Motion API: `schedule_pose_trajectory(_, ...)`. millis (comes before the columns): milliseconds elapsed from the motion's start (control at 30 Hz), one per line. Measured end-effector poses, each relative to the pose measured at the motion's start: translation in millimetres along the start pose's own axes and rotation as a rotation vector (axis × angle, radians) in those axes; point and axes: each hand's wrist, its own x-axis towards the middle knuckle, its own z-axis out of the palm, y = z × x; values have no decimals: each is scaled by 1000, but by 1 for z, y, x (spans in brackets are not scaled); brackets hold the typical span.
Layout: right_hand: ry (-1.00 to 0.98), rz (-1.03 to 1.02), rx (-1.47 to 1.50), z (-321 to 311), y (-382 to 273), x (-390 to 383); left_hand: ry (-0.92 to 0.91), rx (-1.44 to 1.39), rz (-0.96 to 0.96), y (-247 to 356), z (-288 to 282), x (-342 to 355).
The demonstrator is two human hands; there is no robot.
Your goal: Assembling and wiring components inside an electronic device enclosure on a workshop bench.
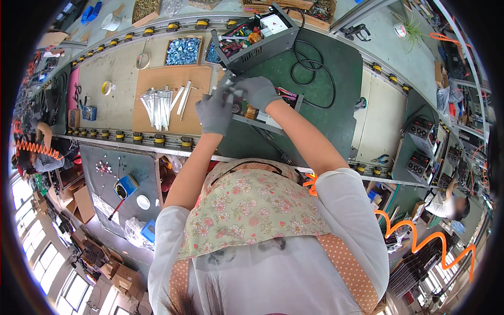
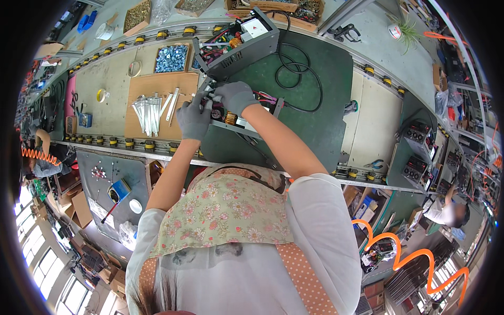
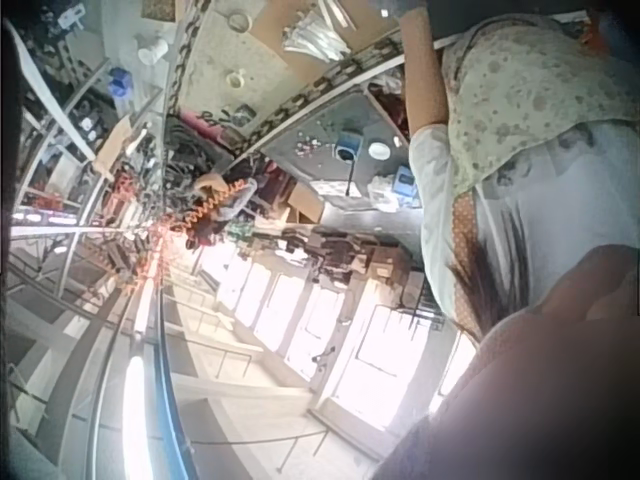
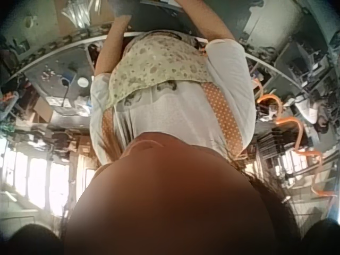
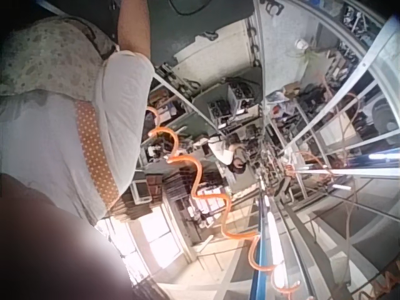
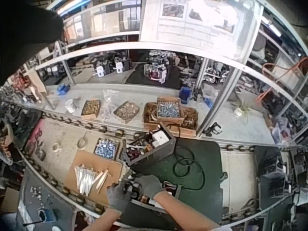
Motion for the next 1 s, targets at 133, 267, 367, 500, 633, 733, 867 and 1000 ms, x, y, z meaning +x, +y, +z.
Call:
schedule_pose_trajectory(133,-185,85,-226,-1,-26,16,157,-103,63,-16,15,-7)
schedule_pose_trajectory(267,-217,99,-220,6,-28,28,455,-127,25,-27,26,-13)
schedule_pose_trajectory(367,-266,84,-250,8,-29,33,377,-207,-162,-39,35,-14)
schedule_pose_trajectory(500,-284,44,-248,5,-28,32,216,-592,-220,-49,45,-15)
schedule_pose_trajectory(633,-311,72,-245,5,-26,33,208,-590,-157,-50,47,-15)
schedule_pose_trajectory(733,-298,52,-267,10,-22,35,204,-558,-139,-52,49,-15)
schedule_pose_trajectory(867,-285,8,-246,11,-16,38,201,-598,-106,-49,44,-14)
schedule_pose_trajectory(1000,-330,-17,-232,9,-14,42,212,-559,-54,-50,43,-13)
